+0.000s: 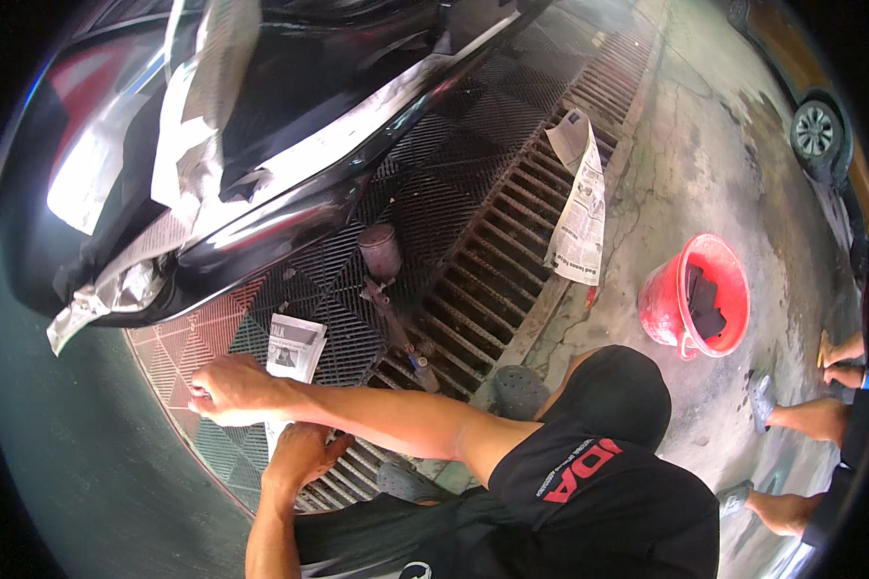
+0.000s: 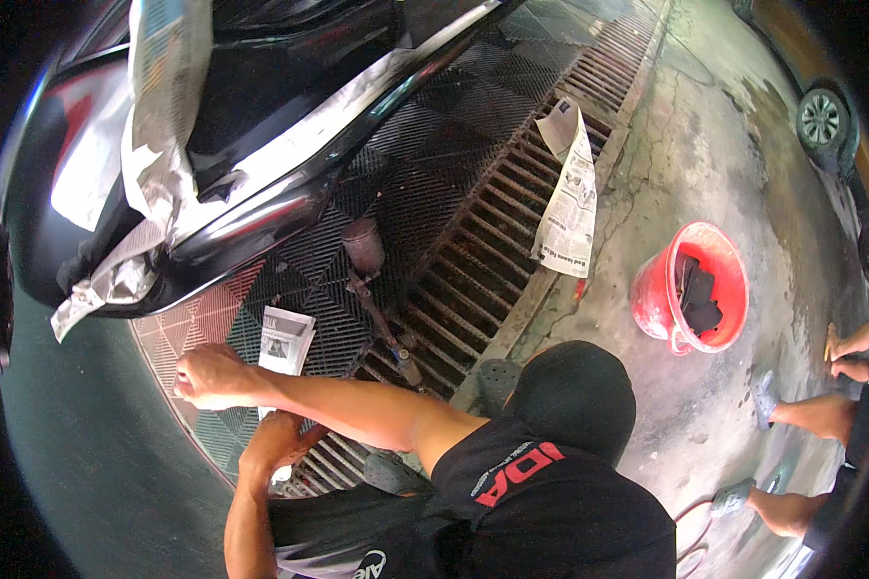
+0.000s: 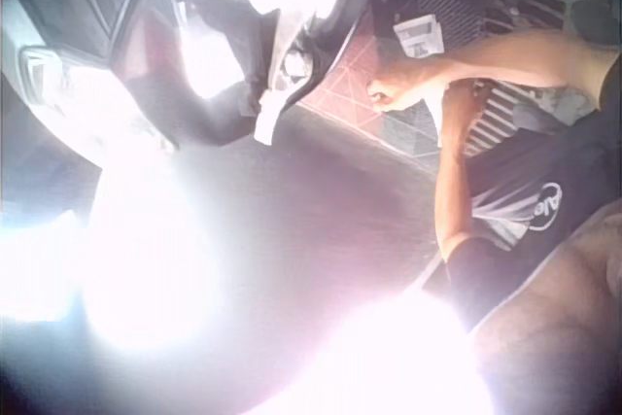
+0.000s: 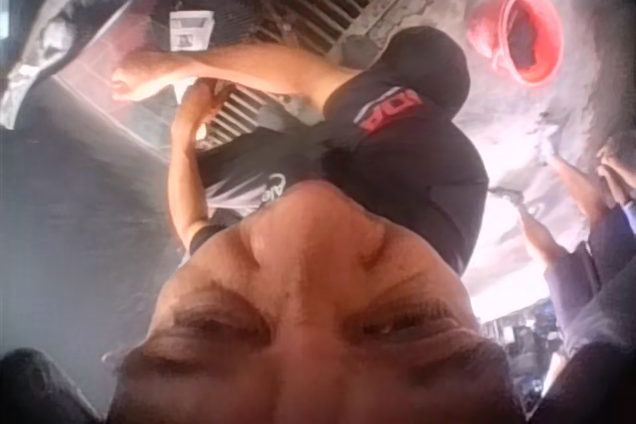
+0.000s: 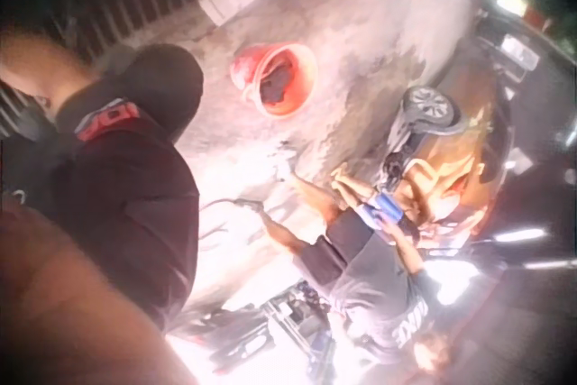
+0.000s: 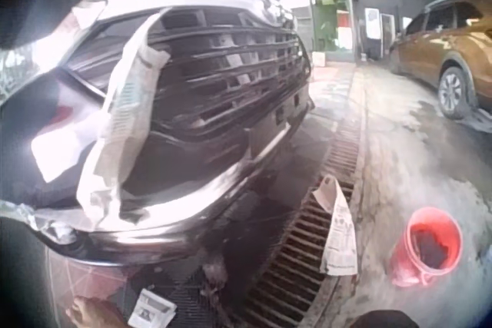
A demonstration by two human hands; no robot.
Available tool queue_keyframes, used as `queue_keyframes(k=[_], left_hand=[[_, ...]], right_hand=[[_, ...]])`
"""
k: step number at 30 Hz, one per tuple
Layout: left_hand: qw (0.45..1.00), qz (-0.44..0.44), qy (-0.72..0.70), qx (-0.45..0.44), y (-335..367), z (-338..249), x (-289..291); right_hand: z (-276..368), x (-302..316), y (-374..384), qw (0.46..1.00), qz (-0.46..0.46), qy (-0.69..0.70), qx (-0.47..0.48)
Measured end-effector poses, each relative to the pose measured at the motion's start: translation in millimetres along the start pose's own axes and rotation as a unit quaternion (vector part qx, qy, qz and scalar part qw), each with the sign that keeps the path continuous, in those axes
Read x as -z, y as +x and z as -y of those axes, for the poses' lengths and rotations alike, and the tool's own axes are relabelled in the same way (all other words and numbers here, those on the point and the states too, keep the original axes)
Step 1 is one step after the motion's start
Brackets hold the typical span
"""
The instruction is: The person uses a spray gun to apply paint to the front bumper of a car while adjusting newspaper masking to protect adjacent areas. The person repeatedly sprays, pauses to reposition the newspaper, and continues spraying the bumper surface.
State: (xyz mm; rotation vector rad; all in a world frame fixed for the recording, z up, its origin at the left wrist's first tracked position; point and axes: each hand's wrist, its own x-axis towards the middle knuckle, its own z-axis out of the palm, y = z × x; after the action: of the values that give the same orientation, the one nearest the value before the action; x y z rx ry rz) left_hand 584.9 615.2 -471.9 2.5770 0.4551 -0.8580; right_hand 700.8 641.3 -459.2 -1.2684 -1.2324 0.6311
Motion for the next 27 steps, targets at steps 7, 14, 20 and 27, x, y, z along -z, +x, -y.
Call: queue_keyframes(k=[7, 14, 20, 27], left_hand=[[0.994, 0.018, 0.082, -0.072, 24, 39, -34], [0.979, -0.014, -0.198, -0.043, 28, 36, -29], [0.998, 0.016, -0.025, 0.048, 36, -14, -1], [0.997, 0.047, 0.001, 0.061, 44, -3, -4]], right_hand=[[31, 24, 0, 0.998, 0.032, 0.043, 0.012], [93, 50, -21, 0.979, 0.174, 0.071, 0.085], [154, 96, -78, 0.898, 0.264, 0.124, 0.329], [165, 105, -86, 0.805, 0.376, 0.194, 0.416]])
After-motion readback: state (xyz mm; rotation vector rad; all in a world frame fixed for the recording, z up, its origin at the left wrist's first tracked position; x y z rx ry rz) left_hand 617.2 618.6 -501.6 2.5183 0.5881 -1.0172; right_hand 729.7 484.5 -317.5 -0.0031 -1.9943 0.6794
